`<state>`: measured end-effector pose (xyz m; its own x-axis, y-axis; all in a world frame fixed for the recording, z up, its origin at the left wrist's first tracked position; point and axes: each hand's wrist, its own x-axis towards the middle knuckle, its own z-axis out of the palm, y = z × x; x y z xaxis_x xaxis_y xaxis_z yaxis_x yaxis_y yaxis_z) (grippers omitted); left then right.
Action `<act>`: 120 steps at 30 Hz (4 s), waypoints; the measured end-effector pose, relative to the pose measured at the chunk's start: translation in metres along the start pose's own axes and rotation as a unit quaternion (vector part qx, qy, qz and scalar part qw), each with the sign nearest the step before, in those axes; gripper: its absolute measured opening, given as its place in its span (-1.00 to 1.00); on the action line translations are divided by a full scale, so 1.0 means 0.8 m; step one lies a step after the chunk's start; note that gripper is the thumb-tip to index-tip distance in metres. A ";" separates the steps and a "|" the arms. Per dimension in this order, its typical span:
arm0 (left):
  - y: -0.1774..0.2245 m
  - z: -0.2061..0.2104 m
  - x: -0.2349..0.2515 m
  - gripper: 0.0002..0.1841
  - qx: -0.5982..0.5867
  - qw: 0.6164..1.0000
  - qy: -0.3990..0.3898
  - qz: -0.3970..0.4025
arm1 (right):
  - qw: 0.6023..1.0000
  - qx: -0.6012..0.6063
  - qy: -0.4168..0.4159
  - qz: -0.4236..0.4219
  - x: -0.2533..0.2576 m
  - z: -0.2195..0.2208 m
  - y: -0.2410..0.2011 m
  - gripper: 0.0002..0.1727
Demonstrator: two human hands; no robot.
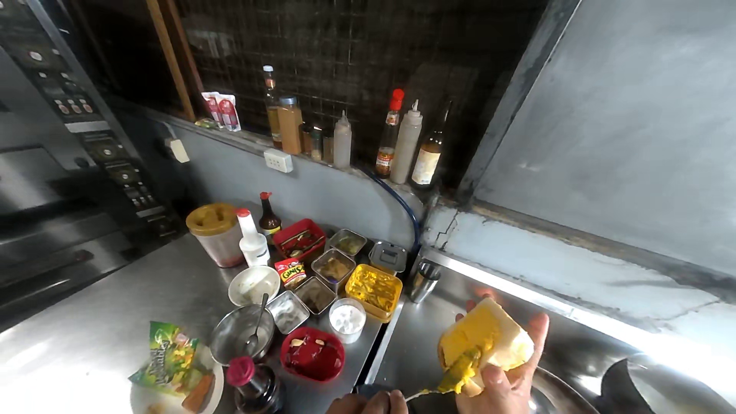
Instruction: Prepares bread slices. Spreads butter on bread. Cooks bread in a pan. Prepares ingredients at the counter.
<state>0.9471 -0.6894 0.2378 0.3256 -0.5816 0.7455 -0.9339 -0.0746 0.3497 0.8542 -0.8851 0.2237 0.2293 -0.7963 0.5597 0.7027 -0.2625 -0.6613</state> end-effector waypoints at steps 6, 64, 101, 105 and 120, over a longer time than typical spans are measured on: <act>-0.014 -0.005 0.018 -0.74 -0.081 0.995 -0.016 -0.051 | 0.999 0.003 -0.009 0.039 -0.006 -0.002 0.000 0.33; -0.034 0.013 0.025 -0.72 -0.045 0.999 -0.001 -0.001 | 0.947 0.164 -0.065 0.267 -0.020 0.001 -0.035 0.20; -0.035 0.042 0.029 -0.71 0.064 0.997 0.033 0.010 | 0.951 0.172 -0.088 0.239 -0.022 -0.028 -0.025 0.09; -0.034 0.040 0.022 -0.68 0.039 0.999 0.000 -0.021 | 0.955 0.167 -0.066 0.235 -0.019 -0.030 -0.026 0.10; 0.010 0.005 0.005 -0.78 -0.210 0.967 -0.101 -0.104 | 0.976 0.119 0.023 0.183 -0.003 -0.028 -0.019 0.16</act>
<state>0.9401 -0.6950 0.2413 0.4252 -0.7389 0.5227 -0.6950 0.1034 0.7116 0.8275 -0.8913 0.2209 0.4675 -0.8382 0.2809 0.7169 0.1735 -0.6752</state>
